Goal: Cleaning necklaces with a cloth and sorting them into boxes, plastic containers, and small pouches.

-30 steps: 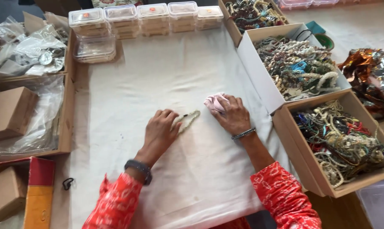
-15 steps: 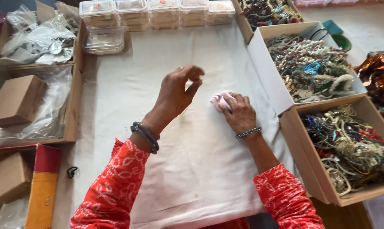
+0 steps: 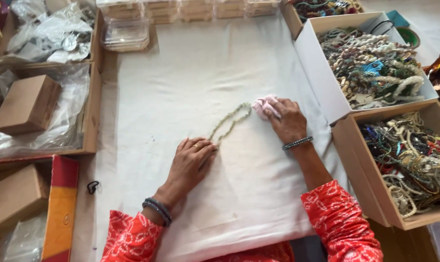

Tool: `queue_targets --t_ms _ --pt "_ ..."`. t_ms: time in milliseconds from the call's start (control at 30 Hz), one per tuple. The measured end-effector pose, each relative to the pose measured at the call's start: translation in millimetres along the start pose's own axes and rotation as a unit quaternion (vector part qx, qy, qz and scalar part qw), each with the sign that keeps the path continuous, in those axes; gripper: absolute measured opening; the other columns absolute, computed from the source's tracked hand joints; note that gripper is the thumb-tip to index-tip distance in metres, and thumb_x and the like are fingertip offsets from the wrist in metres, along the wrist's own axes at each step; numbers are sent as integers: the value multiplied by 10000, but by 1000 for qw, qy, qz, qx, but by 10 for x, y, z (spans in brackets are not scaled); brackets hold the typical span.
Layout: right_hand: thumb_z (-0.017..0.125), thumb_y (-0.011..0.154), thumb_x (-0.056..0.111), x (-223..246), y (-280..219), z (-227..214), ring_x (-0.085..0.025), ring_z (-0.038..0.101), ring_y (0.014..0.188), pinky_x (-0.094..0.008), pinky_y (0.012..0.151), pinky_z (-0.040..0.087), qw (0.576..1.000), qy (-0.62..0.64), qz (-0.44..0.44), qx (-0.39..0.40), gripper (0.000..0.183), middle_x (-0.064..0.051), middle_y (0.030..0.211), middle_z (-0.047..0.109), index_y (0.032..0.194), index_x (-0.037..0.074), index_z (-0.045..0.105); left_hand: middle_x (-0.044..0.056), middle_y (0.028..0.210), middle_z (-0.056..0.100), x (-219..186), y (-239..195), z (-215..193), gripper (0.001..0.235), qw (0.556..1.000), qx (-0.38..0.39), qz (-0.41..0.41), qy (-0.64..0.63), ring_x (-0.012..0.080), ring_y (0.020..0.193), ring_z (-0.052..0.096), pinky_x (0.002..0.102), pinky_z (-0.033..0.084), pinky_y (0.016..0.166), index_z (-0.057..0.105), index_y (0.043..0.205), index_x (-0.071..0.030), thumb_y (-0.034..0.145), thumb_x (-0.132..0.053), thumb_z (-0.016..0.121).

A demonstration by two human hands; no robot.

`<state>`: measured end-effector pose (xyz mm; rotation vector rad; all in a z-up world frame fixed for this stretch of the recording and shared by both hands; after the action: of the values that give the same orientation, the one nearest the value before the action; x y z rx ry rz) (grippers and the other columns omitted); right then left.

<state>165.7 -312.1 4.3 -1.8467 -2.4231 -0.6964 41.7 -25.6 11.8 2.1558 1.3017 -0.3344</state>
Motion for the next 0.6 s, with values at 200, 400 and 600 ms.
queue_targets --t_ms 200,400,600 --pt "723 965 295 969 -193 -93 -296 657 1129 -402 846 600 976 57 -202 -61 374 -80 1256 701 1320 182 692 95 1333 663 32 -47 96 237 998 -32 3 46 289 1346 503 580 301 1141 740 1117 -92 911 -181 664" --pt "636 912 90 1041 -92 242 -295 597 1178 -395 814 599 975 -74 -201 53 446 -105 1290 661 1344 196 668 79 1374 590 36 -40 7 195 997 -12 -52 46 291 1416 429 632 273 1163 774 1064 -105 927 -196 668" --pt "631 962 137 289 250 85 -298 624 1069 -393 828 609 980 -180 -82 24 369 -86 1275 673 1329 167 655 96 1443 527 112 -54 71 169 997 -18 -66 28 292 1457 359 643 253 1167 789 998 -114 903 -206 684"
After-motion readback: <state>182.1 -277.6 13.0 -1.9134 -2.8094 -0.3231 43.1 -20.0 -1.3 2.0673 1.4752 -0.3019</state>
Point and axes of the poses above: each hand's wrist, its own y-axis towards the middle knuckle, its own z-axis out of the palm, x = y × z, the point moved 4 cm from there along y, towards the middle knuckle
